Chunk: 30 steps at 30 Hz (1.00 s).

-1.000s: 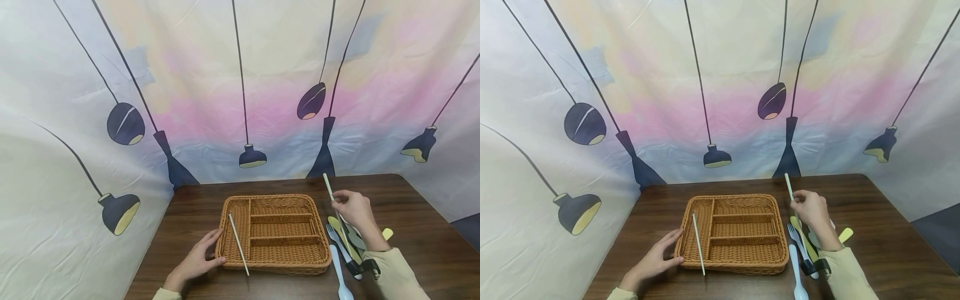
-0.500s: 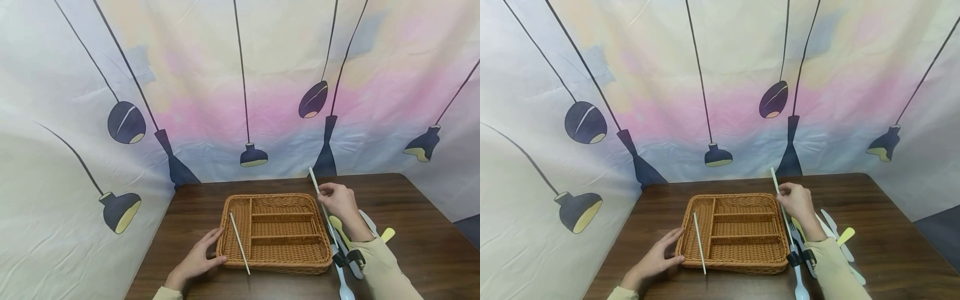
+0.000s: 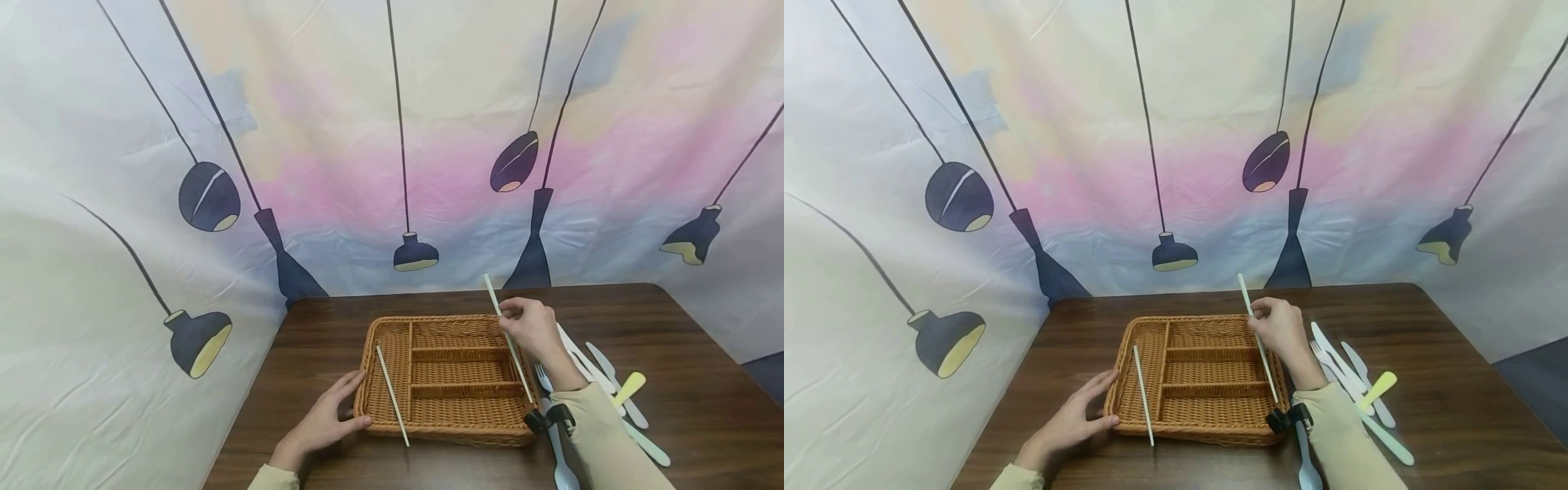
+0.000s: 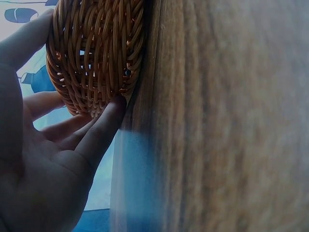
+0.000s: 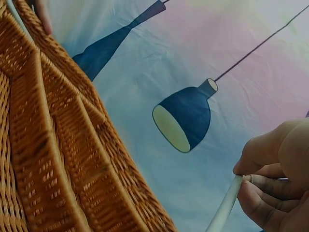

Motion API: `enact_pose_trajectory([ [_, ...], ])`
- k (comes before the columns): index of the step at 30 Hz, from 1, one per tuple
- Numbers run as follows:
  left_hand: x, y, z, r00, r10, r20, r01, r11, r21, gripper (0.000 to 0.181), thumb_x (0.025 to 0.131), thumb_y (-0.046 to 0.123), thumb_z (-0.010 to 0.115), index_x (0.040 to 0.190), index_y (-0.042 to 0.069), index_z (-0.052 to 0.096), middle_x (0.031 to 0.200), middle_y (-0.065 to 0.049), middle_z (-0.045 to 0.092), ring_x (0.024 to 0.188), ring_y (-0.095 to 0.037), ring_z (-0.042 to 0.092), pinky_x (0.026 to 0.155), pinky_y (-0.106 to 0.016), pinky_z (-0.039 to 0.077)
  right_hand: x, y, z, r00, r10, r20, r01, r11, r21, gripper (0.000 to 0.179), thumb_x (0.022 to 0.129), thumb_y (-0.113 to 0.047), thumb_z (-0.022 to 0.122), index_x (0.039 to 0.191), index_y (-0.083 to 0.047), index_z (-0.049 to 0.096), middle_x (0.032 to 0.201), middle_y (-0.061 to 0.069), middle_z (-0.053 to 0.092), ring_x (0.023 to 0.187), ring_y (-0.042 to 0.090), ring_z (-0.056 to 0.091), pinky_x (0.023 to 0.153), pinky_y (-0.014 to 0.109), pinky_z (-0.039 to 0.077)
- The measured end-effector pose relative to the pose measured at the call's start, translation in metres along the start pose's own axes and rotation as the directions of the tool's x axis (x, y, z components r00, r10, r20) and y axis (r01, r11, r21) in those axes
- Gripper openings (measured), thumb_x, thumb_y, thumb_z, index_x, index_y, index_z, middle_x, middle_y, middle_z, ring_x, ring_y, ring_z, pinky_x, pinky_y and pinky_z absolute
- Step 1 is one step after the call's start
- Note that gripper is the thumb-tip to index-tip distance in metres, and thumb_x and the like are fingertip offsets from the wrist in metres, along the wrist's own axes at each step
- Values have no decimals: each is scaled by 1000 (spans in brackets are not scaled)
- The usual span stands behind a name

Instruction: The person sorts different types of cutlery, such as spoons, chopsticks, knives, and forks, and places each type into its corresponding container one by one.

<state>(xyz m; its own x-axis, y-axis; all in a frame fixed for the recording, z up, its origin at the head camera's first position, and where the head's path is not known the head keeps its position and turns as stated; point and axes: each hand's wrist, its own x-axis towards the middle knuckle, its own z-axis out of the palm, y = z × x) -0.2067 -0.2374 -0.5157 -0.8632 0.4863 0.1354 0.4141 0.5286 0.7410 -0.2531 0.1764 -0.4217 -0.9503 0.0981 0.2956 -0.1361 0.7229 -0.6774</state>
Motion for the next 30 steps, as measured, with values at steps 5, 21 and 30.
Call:
enact_pose_trajectory([
  [5,0,0,0,1000,1,2,-1,1000,-7,84,86,33,76,153,9,32,155,-20,29,136,-47,35,89,-32,57,0,-9,8,1000,17,14,-17,999,32,23,87,-14,68,109,-7,72,89,7,74,70,16,67,53,28,53],
  [21,1,1,-1,1000,3,12,-3,999,-40,83,86,30,76,153,10,32,155,-18,29,136,-42,36,89,-26,56,-2,-46,42,996,-6,87,-2,995,95,21,86,-14,70,107,-12,72,86,1,73,68,12,65,55,28,54],
  [30,0,7,1,1000,1,-2,-1,999,-32,81,86,22,76,152,7,32,154,-23,28,135,-45,36,89,-34,57,-4,-64,59,994,-49,101,35,990,133,19,84,-12,70,103,-10,73,81,0,72,65,11,64,55,27,54],
])
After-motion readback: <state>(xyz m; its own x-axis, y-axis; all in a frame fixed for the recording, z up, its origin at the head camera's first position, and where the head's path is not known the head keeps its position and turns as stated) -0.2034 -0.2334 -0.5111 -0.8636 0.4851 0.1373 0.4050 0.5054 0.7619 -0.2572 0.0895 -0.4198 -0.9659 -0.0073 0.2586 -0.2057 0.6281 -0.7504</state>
